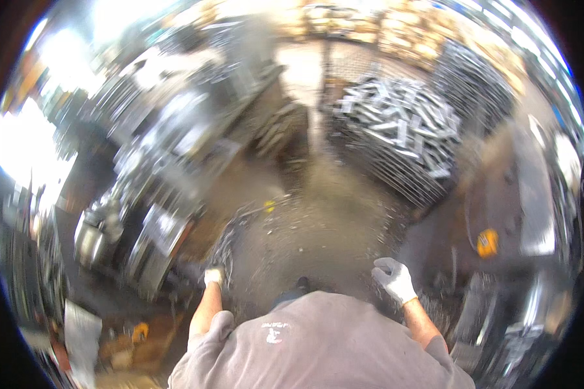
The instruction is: The person repeatedly picks up cylindrical metal blanks from a wire basket, inserts them into a lathe chuck, operates the machine, and removes the finished parts. The finished parts are placed into a separate wire basket. The cycle repeats continuously.
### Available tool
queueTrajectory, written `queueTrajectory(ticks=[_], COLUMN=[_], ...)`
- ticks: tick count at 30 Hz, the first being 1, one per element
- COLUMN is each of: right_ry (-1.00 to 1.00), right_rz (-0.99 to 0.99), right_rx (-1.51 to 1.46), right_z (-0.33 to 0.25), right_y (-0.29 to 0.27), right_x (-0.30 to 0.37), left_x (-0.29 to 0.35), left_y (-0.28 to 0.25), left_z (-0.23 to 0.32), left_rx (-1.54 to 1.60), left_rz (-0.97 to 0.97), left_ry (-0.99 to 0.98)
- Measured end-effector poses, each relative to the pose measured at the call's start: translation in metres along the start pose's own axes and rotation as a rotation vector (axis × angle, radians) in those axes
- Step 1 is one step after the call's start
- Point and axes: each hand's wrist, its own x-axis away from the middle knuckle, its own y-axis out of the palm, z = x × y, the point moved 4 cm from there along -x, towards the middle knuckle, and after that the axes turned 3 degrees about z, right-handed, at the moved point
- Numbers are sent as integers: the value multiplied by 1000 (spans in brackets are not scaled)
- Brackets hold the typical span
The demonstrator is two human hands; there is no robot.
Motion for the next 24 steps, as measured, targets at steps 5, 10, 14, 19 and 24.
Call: queueTrajectory(ticks=[5, 10, 14, 19, 24], right_ry=[-255, -532, -680, -767, -974], right_rz=[-413, -716, -799, -794, -724], right_rx=[198, 441, 508, 397, 245], right_z=[-133, -218, -261, -329, -398], right_y=[118, 193, 244, 278, 284], right_x=[-75, -125, -177, -241, -336], left_x=[119, 271, 308, 337, 350], left_y=[85, 67, -31, -15, 5], left_z=[-122, -139, -140, -172, -198], left_rx=[1784, 1206, 1024, 724, 1799], left_rz=[568, 1299, 1251, 1200, 1505], left_ry=[-1061, -1903, -1951, -1848, -1560])
